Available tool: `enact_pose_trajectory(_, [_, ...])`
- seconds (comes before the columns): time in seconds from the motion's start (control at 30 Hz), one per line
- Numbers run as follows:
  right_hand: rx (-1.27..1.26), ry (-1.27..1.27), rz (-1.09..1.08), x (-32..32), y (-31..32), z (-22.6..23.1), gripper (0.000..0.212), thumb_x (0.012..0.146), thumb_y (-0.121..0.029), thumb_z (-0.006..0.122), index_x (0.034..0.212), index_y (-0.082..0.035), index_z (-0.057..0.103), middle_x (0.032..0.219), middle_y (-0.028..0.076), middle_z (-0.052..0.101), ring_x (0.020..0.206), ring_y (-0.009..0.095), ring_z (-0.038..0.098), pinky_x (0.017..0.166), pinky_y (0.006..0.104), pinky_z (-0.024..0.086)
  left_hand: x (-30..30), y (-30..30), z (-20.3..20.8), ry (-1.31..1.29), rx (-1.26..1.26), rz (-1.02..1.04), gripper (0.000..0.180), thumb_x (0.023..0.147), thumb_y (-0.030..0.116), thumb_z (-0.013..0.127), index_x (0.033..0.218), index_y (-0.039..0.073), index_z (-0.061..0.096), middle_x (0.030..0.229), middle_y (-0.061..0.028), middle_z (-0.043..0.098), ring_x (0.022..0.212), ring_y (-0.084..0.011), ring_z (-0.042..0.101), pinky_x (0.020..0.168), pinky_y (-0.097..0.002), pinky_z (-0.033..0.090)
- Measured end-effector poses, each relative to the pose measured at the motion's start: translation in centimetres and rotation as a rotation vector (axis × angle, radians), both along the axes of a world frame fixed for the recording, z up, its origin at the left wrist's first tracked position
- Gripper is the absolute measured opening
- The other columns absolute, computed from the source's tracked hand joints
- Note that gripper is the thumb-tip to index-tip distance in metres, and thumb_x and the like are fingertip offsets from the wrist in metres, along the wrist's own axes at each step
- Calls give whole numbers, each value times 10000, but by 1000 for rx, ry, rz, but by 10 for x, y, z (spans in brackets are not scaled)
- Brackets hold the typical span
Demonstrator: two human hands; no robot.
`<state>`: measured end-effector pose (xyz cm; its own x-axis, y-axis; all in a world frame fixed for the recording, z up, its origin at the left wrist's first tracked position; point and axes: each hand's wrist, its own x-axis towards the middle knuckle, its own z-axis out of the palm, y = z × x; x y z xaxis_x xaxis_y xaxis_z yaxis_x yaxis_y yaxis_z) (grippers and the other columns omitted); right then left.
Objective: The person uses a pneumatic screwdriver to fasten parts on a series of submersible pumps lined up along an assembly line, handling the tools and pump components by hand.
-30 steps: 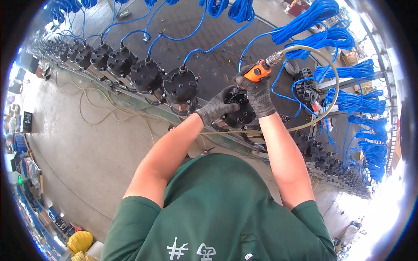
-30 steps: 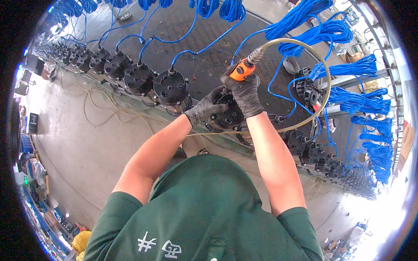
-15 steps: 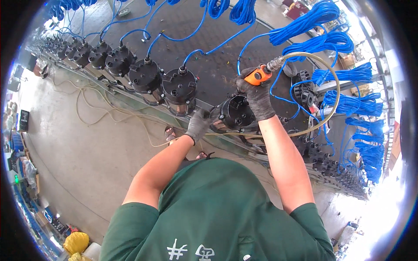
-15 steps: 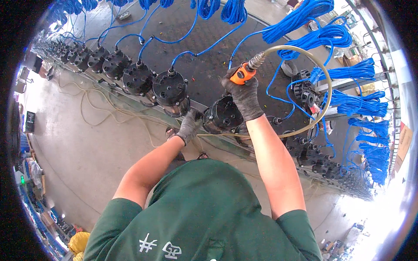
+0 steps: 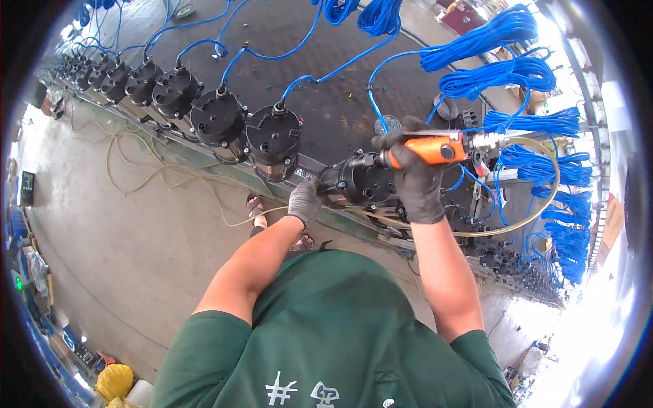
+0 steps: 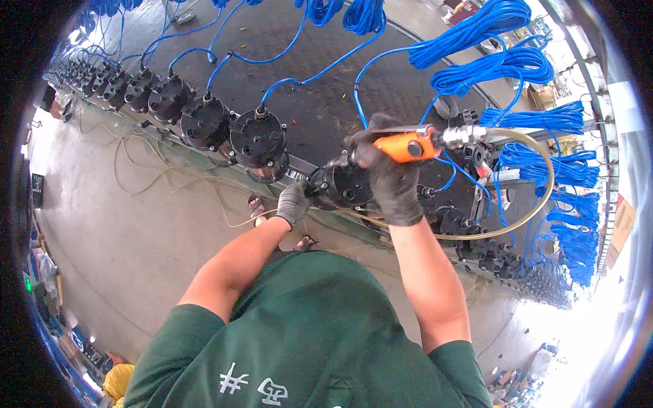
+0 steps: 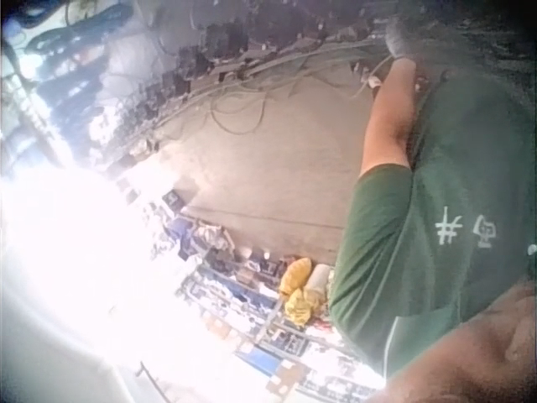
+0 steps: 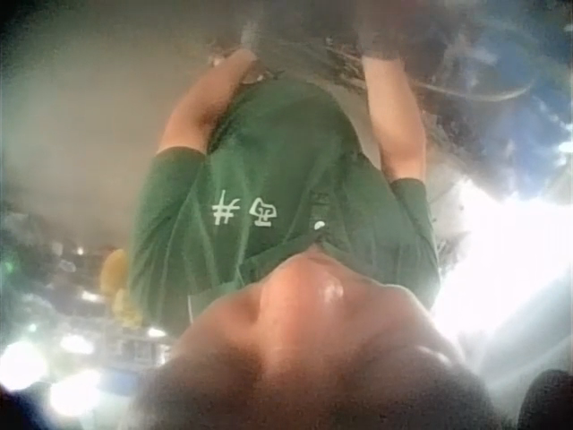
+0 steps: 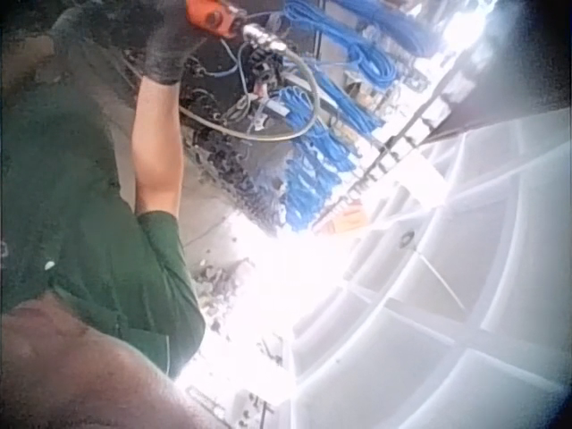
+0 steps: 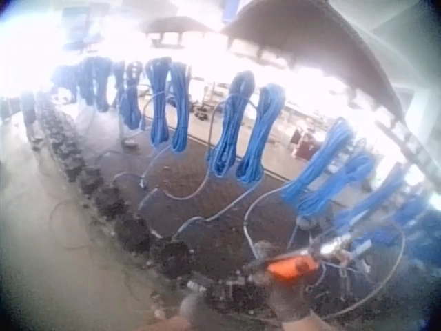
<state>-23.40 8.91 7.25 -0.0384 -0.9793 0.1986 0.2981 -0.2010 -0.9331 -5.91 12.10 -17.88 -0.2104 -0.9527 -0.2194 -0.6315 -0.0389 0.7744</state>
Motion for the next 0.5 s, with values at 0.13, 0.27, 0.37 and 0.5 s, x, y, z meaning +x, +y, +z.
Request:
enact_pose_trajectory(0.13, [122, 36, 93, 10, 33, -7, 600, 768, -143, 900, 1264, -10, 591, 1048, 84, 735, 964, 149, 695, 903, 306, 564, 2, 1, -18, 23, -108, 43, 259, 832, 75, 655, 1089, 45, 677, 1001, -231, 710, 983, -418, 687, 853, -490, 544])
enact_pose_trajectory(0.27, [83, 220, 88, 15, 37, -25, 567, 781, -102, 877, 1259, -10, 585, 1080, 59, 719, 986, 136, 683, 925, 305, 555, 2, -3, -19, -9, -86, -19, 238, 830, 74, 656, 1066, 72, 680, 1043, -226, 694, 987, -423, 673, 854, -514, 531])
enact_pose_trajectory(0.37, [15, 385, 87, 17, 34, -32, 477, 835, -131, 833, 1231, -28, 589, 1066, 41, 711, 1006, 128, 664, 945, 298, 537, 2, -5, -23, -35, -131, -43, 234, 834, 56, 637, 1063, 80, 683, 1029, -225, 697, 977, -426, 675, 852, -513, 532])
enact_pose_trajectory(0.5, [41, 307, 145, 18, 31, -28, 432, 821, -103, 820, 1191, -54, 602, 1046, 34, 710, 963, 139, 680, 901, 313, 556, 1, -6, -29, -66, -88, -46, 241, 840, 57, 639, 1077, 75, 681, 1015, -222, 702, 977, -425, 678, 856, -508, 534])
